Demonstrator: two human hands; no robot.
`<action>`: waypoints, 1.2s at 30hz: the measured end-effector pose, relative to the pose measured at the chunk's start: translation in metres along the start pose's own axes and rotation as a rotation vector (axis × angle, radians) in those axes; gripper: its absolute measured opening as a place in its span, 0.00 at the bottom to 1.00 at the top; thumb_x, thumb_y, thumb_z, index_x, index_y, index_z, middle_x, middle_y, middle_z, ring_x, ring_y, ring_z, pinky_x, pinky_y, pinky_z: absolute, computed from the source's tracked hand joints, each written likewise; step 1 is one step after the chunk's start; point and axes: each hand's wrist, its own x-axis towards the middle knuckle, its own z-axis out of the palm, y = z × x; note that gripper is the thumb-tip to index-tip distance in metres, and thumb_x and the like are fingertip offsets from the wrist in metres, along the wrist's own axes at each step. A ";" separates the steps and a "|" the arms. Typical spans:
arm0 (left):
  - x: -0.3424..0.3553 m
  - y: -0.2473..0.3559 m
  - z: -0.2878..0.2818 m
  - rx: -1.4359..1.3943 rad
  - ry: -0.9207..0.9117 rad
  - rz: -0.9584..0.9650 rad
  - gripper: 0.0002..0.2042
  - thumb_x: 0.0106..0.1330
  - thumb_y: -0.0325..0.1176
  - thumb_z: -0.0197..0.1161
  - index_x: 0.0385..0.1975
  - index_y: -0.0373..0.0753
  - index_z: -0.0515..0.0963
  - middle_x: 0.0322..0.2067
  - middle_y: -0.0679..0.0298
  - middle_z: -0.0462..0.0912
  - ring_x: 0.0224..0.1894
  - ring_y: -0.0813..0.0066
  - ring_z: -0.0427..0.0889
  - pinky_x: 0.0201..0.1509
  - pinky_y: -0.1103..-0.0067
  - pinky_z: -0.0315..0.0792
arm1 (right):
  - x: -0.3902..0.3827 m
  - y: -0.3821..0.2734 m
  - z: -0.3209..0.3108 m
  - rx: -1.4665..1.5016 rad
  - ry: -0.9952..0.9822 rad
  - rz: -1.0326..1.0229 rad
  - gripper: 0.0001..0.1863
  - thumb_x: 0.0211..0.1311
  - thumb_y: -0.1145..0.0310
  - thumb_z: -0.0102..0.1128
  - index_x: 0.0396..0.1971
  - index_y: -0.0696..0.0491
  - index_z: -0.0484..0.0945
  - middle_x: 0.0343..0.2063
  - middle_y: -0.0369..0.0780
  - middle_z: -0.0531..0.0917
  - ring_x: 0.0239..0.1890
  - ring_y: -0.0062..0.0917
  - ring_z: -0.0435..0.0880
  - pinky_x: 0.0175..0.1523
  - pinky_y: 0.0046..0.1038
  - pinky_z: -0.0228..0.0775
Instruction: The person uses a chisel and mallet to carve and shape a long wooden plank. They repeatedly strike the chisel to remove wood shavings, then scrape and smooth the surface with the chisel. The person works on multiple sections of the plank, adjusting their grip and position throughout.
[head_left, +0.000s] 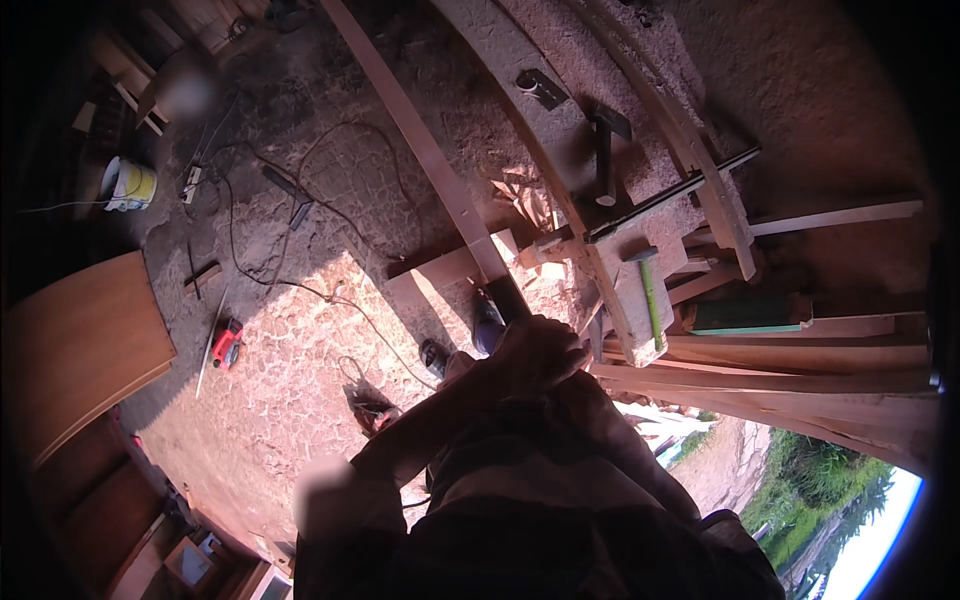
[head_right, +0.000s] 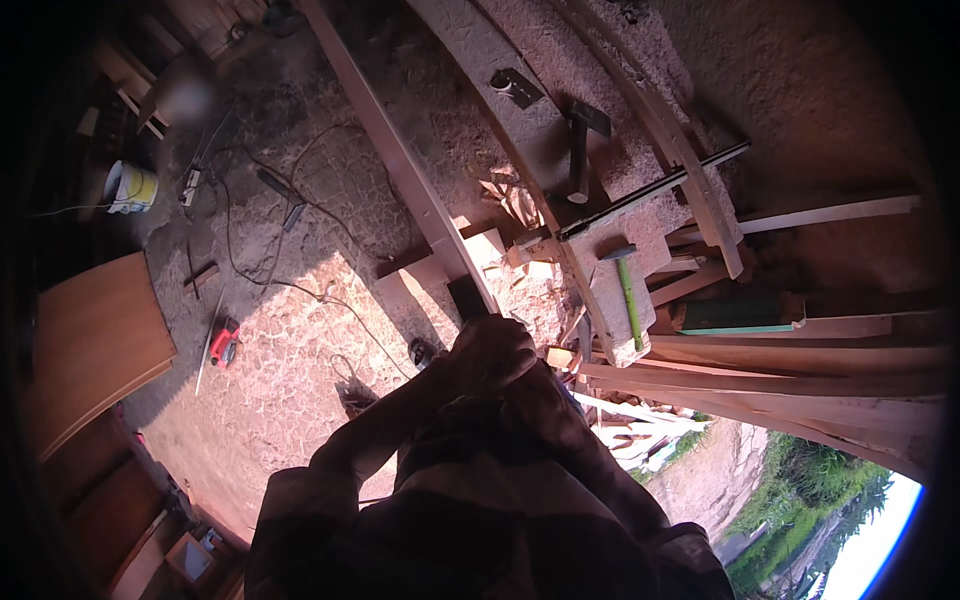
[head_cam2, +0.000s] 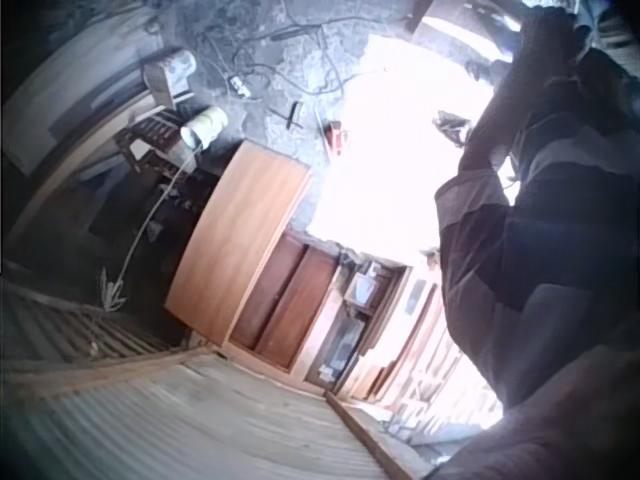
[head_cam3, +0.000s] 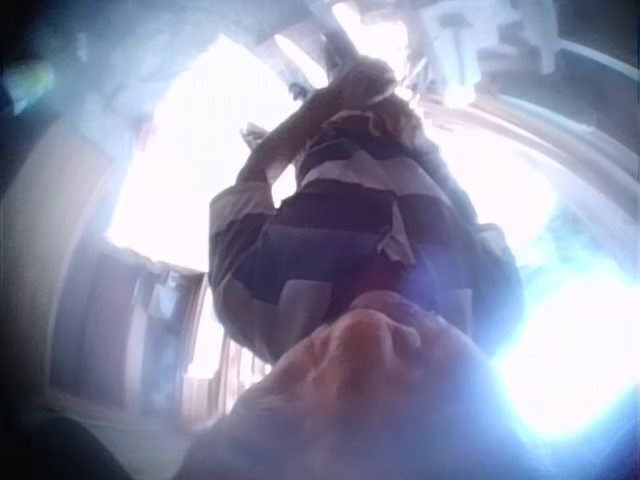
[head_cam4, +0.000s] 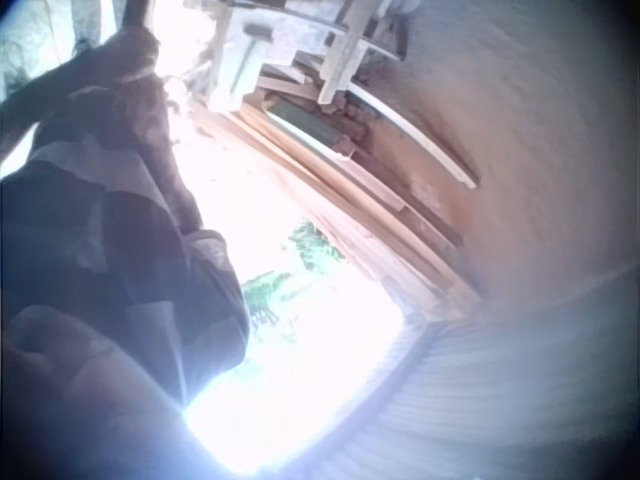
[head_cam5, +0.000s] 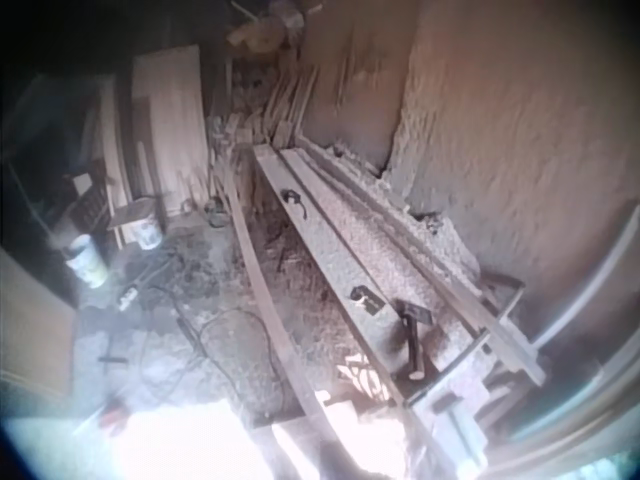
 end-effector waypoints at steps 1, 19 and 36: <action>0.002 0.001 0.004 0.094 0.008 -0.039 0.10 0.65 0.42 0.63 0.31 0.42 0.82 0.30 0.60 0.82 0.33 0.61 0.83 0.38 0.60 0.76 | -0.005 0.004 0.003 0.000 0.005 0.020 0.10 0.63 0.74 0.58 0.44 0.56 0.78 0.35 0.48 0.81 0.36 0.45 0.82 0.42 0.44 0.74; 0.001 -0.025 -0.006 -0.198 0.059 -0.145 0.19 0.69 0.45 0.63 0.18 0.41 0.83 0.18 0.52 0.79 0.23 0.48 0.80 0.34 0.60 0.74 | 0.017 -0.007 0.007 0.203 0.021 0.177 0.11 0.55 0.79 0.65 0.39 0.59 0.80 0.33 0.51 0.80 0.34 0.50 0.80 0.38 0.46 0.73; -0.003 -0.021 0.014 -0.120 0.083 -0.077 0.19 0.66 0.41 0.64 0.12 0.42 0.76 0.12 0.55 0.73 0.17 0.50 0.76 0.29 0.60 0.70 | 0.002 -0.008 0.011 0.162 -0.056 0.205 0.08 0.59 0.76 0.60 0.38 0.59 0.80 0.34 0.53 0.80 0.38 0.50 0.83 0.37 0.43 0.76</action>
